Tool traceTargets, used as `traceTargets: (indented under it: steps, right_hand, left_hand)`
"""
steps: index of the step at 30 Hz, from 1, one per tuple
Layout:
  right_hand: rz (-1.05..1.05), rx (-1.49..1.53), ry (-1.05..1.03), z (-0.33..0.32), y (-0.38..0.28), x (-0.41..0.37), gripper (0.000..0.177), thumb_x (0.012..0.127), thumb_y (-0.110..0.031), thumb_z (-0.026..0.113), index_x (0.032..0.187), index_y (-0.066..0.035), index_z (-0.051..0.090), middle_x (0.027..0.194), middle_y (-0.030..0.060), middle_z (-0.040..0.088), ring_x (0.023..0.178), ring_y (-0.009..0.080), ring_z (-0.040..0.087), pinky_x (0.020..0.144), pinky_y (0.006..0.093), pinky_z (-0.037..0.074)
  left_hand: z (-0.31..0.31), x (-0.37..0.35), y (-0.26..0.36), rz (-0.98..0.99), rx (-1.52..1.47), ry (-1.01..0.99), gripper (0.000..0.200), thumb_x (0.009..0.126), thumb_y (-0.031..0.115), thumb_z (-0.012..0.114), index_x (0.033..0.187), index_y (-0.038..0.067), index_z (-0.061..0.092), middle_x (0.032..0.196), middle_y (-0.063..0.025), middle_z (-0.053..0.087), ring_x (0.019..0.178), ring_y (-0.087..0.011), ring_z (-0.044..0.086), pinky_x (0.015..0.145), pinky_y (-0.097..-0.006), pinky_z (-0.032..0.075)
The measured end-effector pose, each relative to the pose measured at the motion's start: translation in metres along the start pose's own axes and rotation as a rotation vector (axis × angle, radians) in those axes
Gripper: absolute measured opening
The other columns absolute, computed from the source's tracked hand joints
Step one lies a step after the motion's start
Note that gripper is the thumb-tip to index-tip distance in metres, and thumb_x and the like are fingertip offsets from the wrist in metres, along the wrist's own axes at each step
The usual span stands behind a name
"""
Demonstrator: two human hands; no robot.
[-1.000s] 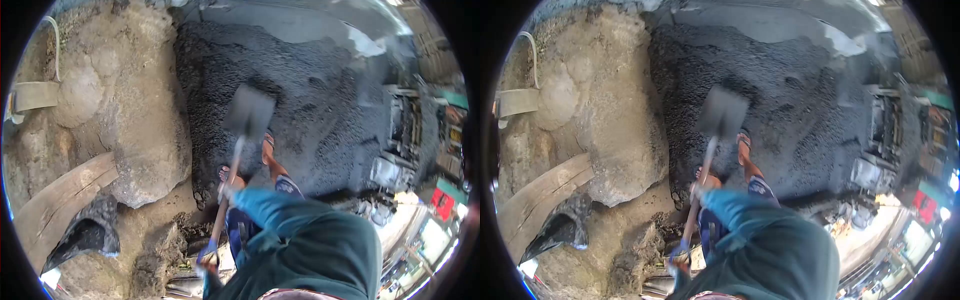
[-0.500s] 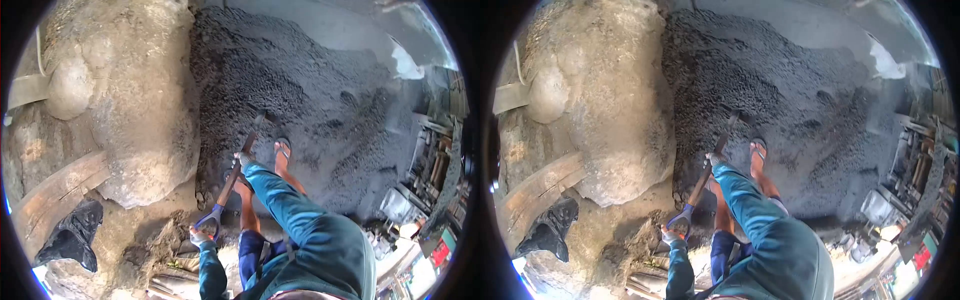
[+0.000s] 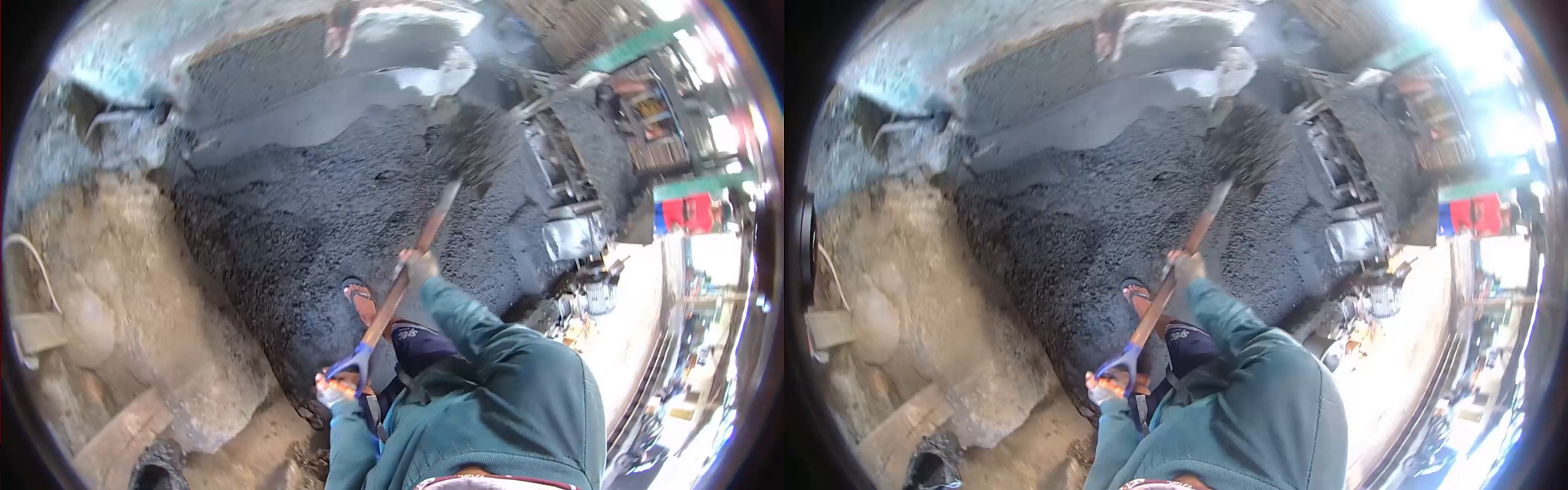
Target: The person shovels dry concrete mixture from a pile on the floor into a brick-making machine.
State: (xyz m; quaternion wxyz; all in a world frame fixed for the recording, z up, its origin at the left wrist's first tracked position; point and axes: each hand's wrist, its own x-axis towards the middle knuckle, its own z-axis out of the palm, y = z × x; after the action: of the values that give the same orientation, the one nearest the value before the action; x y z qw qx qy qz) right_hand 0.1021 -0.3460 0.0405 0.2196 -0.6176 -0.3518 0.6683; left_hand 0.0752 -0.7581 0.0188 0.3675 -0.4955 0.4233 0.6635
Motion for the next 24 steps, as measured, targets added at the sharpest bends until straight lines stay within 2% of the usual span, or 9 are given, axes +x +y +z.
traceTargets:
  steps: [6,9,11,13,14,19,21,22,24]
  right_hand:
    - [-0.386,0.266,-0.129,-0.092,-0.263,-0.036,0.018,0.091,-0.026,0.064,0.090,-0.010,0.055,0.068,0.0097,0.060,0.059,0.0288,0.061,0.061,0.0449,0.055]
    - [-0.321,0.506,-0.225,-0.092,-0.328,-0.092,0.020,0.091,-0.029,0.063,0.093,-0.011,0.055,0.075,0.0050,0.059,0.065,0.0243,0.061,0.065,0.0442,0.055]
    - [-0.319,0.415,-0.372,-0.074,-0.321,-0.115,0.019,0.089,-0.025,0.067,0.097,-0.010,0.057,0.079,0.0026,0.058,0.070,0.0225,0.061,0.068,0.0437,0.055]
    - [-0.324,0.362,-0.374,-0.028,-0.274,-0.163,0.018,0.088,-0.022,0.068,0.097,-0.010,0.057,0.078,0.0027,0.058,0.071,0.0225,0.061,0.068,0.0436,0.055]
    - [-0.267,0.385,-0.481,-0.012,-0.239,-0.150,0.017,0.086,-0.019,0.069,0.093,-0.010,0.057,0.076,0.0031,0.057,0.072,0.0229,0.061,0.069,0.0436,0.054]
    - [0.129,0.118,-0.480,0.103,0.043,-0.156,0.012,0.086,-0.014,0.067,0.089,-0.010,0.057,0.073,0.0060,0.057,0.064,0.0278,0.060,0.064,0.0466,0.053]
    - [0.277,-0.331,-0.340,0.120,0.167,-0.196,0.013,0.088,-0.019,0.070,0.085,-0.009,0.062,0.074,0.0060,0.061,0.066,0.0258,0.062,0.063,0.0491,0.054]
    - [0.330,-0.361,-0.385,0.102,0.246,-0.204,0.012,0.089,-0.016,0.070,0.083,-0.009,0.064,0.074,0.0067,0.062,0.060,0.0251,0.060,0.057,0.0483,0.053]
    - [0.596,-0.486,-0.366,0.062,0.354,-0.265,0.009,0.089,-0.010,0.069,0.082,-0.009,0.063,0.069,0.0068,0.059,0.054,0.0287,0.059,0.050,0.0489,0.051]
  left_hand:
    - [0.229,-0.182,0.011,0.402,0.308,-0.675,0.031,0.092,0.041,0.063,0.086,0.010,0.061,0.072,-0.0030,0.061,0.056,-0.0179,0.055,0.046,-0.0335,0.042]
    - [0.242,-0.283,0.040,1.271,0.774,-0.985,0.016,0.089,0.022,0.070,0.091,0.007,0.064,0.076,-0.0038,0.066,0.065,-0.0181,0.062,0.056,-0.0318,0.048]
    - [0.207,-0.302,0.050,1.115,0.561,-1.052,0.018,0.088,0.020,0.070,0.092,0.004,0.064,0.075,-0.0055,0.065,0.063,-0.0165,0.061,0.059,-0.0299,0.049]
    - [0.144,-0.280,0.053,0.845,0.266,-1.022,0.021,0.091,0.023,0.068,0.091,0.003,0.062,0.075,-0.0060,0.065,0.063,-0.0162,0.061,0.060,-0.0296,0.049]
    - [0.109,-0.268,0.068,0.772,0.383,-0.874,0.040,0.097,0.040,0.058,0.079,0.005,0.053,0.068,-0.0053,0.056,0.064,-0.0158,0.057,0.061,-0.0334,0.050]
    - [-0.130,-0.092,0.043,0.248,-0.172,-0.088,0.040,0.095,0.046,0.061,0.078,0.010,0.055,0.061,-0.0027,0.050,0.052,-0.0192,0.053,0.047,-0.0359,0.045]
    - [-0.270,-0.086,0.007,0.043,-0.396,-0.176,0.044,0.094,0.052,0.060,0.074,0.013,0.056,0.060,-0.0016,0.048,0.050,-0.0188,0.051,0.046,-0.0370,0.044]
    - [-0.292,-0.107,-0.024,0.125,-0.402,0.367,0.049,0.093,0.059,0.057,0.073,0.015,0.057,0.056,0.0012,0.041,0.049,-0.0206,0.048,0.047,-0.0425,0.044]
    - [-0.453,-0.144,-0.137,-0.027,-0.504,0.437,0.064,0.091,0.070,0.049,0.107,0.011,0.066,0.088,-0.0068,0.064,0.090,-0.0253,0.064,0.082,-0.0476,0.053]
